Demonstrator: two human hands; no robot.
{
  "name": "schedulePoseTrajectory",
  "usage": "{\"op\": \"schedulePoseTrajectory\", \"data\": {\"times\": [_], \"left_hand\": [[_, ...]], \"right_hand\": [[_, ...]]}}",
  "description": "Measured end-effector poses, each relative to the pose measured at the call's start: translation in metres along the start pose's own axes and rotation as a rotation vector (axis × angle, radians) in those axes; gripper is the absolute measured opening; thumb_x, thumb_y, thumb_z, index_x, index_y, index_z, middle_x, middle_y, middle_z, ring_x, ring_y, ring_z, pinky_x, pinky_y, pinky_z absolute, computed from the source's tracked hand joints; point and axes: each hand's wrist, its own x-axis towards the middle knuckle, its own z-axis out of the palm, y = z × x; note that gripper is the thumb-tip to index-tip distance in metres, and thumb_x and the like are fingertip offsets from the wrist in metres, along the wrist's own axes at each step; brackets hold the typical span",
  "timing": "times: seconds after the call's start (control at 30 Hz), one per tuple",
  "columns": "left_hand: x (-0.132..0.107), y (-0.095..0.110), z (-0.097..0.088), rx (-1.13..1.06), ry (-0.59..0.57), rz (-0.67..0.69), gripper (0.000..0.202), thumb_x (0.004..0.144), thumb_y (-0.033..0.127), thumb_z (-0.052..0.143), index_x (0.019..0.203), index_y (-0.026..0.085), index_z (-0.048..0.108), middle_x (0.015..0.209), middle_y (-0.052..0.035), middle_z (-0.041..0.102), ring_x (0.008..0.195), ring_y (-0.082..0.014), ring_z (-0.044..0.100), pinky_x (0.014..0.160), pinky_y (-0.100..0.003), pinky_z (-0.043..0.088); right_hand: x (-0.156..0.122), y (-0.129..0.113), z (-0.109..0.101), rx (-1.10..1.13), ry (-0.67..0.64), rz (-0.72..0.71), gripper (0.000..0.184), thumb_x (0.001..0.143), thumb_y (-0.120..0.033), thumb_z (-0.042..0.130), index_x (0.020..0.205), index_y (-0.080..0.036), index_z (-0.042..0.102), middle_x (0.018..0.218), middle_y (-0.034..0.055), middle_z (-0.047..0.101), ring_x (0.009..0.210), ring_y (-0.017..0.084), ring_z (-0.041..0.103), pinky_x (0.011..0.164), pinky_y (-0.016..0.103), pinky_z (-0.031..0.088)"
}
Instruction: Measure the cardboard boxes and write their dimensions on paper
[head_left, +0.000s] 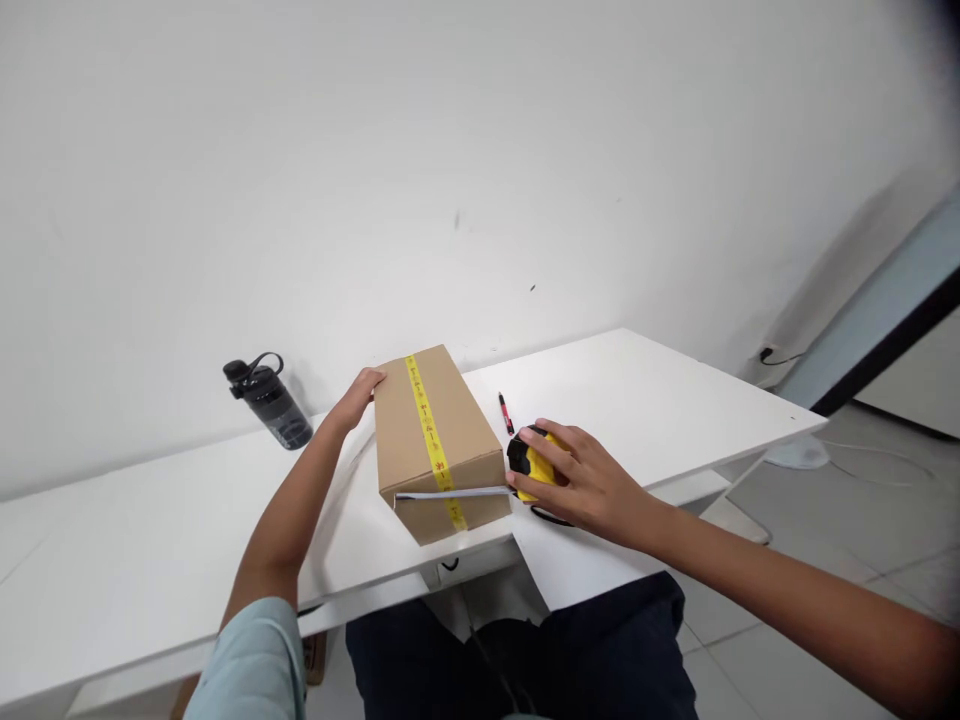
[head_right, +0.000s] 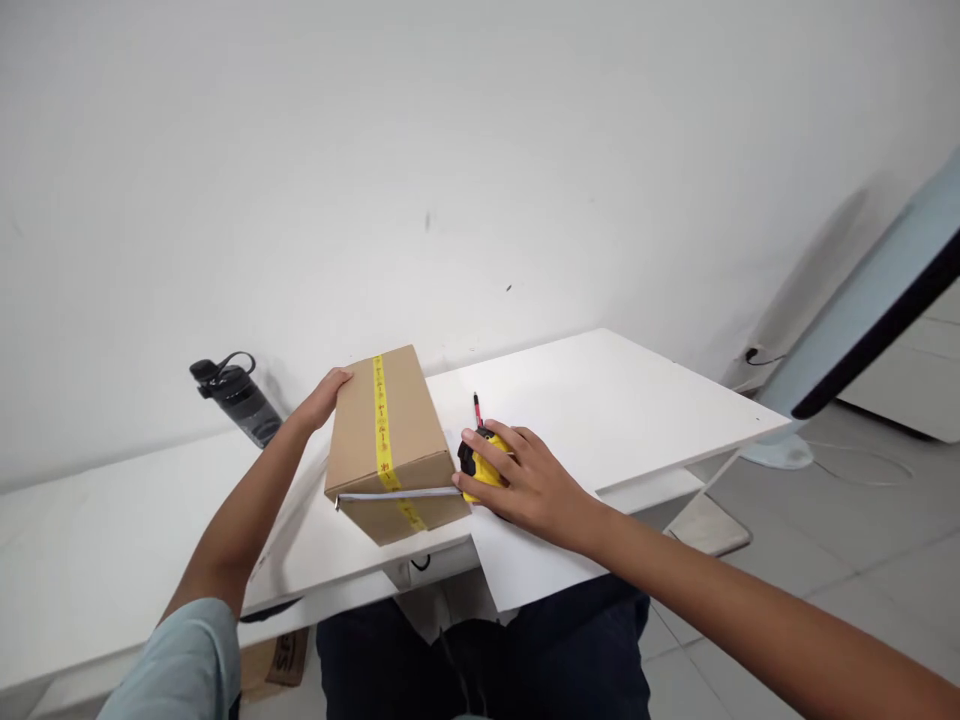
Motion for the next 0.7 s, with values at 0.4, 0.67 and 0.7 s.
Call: {"op": "schedulePoseTrajectory", "data": {"times": [0.4,0.67,0.7], "left_hand": [[-0.200,-0.014,-0.078,0.042,0.504,-0.183,0.073,0.083,0.086,0.061,0.120,0.023,0.061,0.136,-0.0121,0.067,0.133,-0.0335,0.059,0.117,-0.052,0.042],[-0.234,-0.004,-0.060,0.021,0.461,-0.040,0.069,0.089,0.083,0.061,0.124,0.024,0.067,0.103,-0.0048,0.070,0.104,-0.0252,0.066,0.104,-0.045,0.051],[-0.235,-0.003,-0.059,0.013,0.463,-0.014,0.068,0.090,0.083,0.061,0.123,0.023,0.068,0.094,-0.0030,0.068,0.096,-0.0237,0.066,0.100,-0.044,0.052]], "right_hand": [[0.032,0.005,0.031,0.212,0.088,0.080,0.052,0.089,-0.020,0.083,0.138,-0.023,0.064,0.156,0.0222,0.051,0.140,0.043,0.054,0.097,0.060,0.063],[0.046,0.040,0.038,0.030,0.110,0.087,0.048,0.090,-0.026,0.084,0.134,-0.027,0.066,0.154,0.0209,0.054,0.133,0.044,0.060,0.089,0.054,0.063],[0.050,0.047,0.037,-0.020,0.130,0.049,0.048,0.089,-0.026,0.085,0.133,-0.028,0.067,0.154,0.0199,0.054,0.134,0.044,0.060,0.088,0.053,0.062]]}}
